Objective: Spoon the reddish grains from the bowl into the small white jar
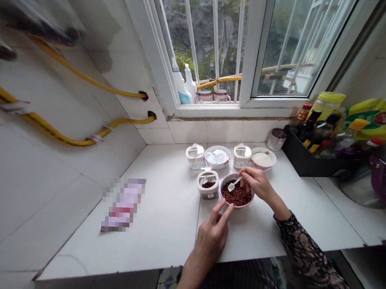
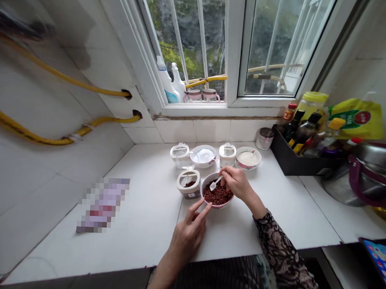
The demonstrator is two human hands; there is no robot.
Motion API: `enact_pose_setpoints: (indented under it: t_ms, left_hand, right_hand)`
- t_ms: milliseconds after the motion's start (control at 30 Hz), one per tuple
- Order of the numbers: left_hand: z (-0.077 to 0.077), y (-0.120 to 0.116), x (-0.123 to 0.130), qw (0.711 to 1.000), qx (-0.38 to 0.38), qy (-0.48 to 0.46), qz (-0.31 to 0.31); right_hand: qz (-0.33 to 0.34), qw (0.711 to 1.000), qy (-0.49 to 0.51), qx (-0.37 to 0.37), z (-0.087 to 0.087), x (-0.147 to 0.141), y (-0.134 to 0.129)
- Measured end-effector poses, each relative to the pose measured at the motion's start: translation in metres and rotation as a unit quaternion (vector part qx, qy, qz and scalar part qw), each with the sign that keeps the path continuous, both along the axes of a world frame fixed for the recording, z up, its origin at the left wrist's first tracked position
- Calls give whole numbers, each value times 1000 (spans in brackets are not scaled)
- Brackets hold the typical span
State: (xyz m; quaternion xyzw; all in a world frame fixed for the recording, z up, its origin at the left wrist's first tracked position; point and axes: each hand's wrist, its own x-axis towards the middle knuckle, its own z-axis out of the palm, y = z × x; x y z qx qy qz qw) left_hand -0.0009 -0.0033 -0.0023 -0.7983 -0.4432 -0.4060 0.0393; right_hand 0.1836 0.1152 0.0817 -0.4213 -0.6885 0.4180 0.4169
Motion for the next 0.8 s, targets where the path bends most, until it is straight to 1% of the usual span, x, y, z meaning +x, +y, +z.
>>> enact_pose_setpoints:
  t_ms: [67,167,333,467,633,800]
  left_hand:
    - [0,0,0,1000,0,-1,-1]
    - [1,0,0,1000,-5,0,-3]
    - [1,0,-1,1000,-9,3,-3]
    - [1,0,-1,1000,-12,-1,-5]
    - [2,0,-1,1000,-10,-4,-5]
    - [2,0,0,1000,-6,-2,-2]
  right_hand:
    - [19,999,-12,-30,-2,-2,-1]
    - [30,998,-1,-59,-4,-6,-3]
    - [8,996,42,-75,-6,-3,2]
    - [3,997,47,-65,-7,2,6]
    - [-2,999,10,-33,-7,0,3]
    - [10,1000,-17,-6,-5,-2,0]
